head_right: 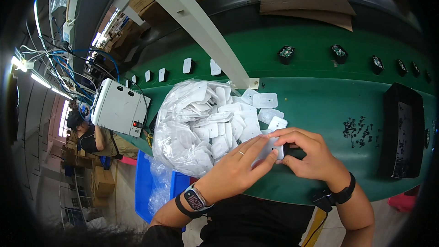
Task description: The person assembles small electronic devices by inserting green circuit boards into white plastic casings. They pick up a casing, insert a board, and place the finished unit on the green workbench, repeating this process continuously.
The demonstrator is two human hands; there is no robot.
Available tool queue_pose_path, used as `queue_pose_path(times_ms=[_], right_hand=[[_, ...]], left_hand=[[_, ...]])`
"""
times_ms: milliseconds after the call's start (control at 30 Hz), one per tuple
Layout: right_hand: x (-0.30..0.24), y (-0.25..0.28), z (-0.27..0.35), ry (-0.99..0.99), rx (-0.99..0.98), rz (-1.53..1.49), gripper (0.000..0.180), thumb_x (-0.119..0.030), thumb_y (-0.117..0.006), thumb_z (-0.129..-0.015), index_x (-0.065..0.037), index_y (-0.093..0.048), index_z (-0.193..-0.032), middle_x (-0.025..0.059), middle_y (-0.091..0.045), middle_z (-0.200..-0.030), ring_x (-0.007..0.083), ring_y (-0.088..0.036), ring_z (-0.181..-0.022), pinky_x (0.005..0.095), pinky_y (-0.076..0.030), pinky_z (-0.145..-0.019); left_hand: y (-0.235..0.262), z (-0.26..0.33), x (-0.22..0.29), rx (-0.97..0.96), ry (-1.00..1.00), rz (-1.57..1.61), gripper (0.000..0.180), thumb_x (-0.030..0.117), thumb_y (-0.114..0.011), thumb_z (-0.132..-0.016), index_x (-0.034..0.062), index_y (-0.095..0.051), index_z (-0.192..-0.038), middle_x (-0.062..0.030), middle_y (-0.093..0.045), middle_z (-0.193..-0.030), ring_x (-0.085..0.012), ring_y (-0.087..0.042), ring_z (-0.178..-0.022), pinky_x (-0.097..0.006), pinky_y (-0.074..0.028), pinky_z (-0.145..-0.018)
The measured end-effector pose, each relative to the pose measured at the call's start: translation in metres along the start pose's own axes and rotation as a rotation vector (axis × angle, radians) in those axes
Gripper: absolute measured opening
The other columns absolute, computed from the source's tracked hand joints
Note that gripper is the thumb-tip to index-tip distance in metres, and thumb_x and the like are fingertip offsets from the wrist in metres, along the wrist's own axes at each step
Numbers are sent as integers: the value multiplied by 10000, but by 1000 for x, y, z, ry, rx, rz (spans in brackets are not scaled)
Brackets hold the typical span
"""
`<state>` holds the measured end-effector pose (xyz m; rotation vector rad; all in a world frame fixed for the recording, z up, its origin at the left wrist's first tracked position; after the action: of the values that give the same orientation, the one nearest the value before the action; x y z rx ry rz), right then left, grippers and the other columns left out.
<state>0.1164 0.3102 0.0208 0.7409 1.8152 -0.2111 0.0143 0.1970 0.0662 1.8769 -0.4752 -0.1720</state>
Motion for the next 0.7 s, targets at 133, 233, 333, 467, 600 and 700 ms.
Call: queue_pose_path(times_ms=[133,233,333,467,600,700], right_hand=[[2,-1,-1,-21,-2,-4,445,135,-760,-705,-35,-659,-1103,106,-641,-1249,212,-678,-1074,297,-597,-847],[2,-1,0,-33,-4,-16,466,136,-780,-699,-38,-662,-1114,102,-609,-1249,205,-659,-1097,293,-600,-844],[3,-1,1,-36,-10,-18,477,134,-786,-696,-39,-664,-1123,101,-605,-1244,204,-652,-1108,295,-604,-847],[2,-2,0,-40,-19,-3,476,134,-785,-695,-38,-666,-1123,100,-607,-1236,208,-652,-1107,300,-607,-852],[3,-2,0,-47,-17,-13,477,135,-783,-691,-37,-668,-1121,99,-608,-1232,210,-652,-1105,305,-610,-858],[3,-2,1,-49,-15,-16,478,137,-782,-688,-37,-669,-1119,99,-608,-1232,210,-653,-1103,306,-611,-861]], left_hand=[[1,1,-1,13,12,24,385,65,-654,-847,-13,-631,-1223,-266,-592,-1250,-398,-643,-1174,-443,-560,-987],[0,1,0,21,21,26,383,64,-654,-846,-10,-633,-1221,-267,-591,-1254,-398,-645,-1172,-439,-562,-980],[-2,2,-1,25,29,45,391,58,-660,-837,-8,-634,-1221,-270,-588,-1260,-400,-646,-1167,-439,-563,-974],[-4,4,-2,29,42,84,407,39,-663,-821,-10,-634,-1224,-276,-585,-1268,-407,-643,-1167,-445,-557,-977],[-4,5,-3,26,57,107,423,17,-654,-811,-13,-634,-1232,-279,-584,-1271,-412,-635,-1176,-450,-548,-991],[-5,5,-3,25,59,116,435,7,-649,-804,-13,-634,-1239,-280,-583,-1274,-415,-632,-1180,-451,-544,-996]])
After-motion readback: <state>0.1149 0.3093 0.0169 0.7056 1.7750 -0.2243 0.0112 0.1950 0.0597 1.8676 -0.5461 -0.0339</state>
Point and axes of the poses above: each hand's wrist, its own z-axis away from the middle knuckle, its own y-axis out of the back of the hand, x = y × z, the point moved 7 cm from there along -z, towards the middle knuckle
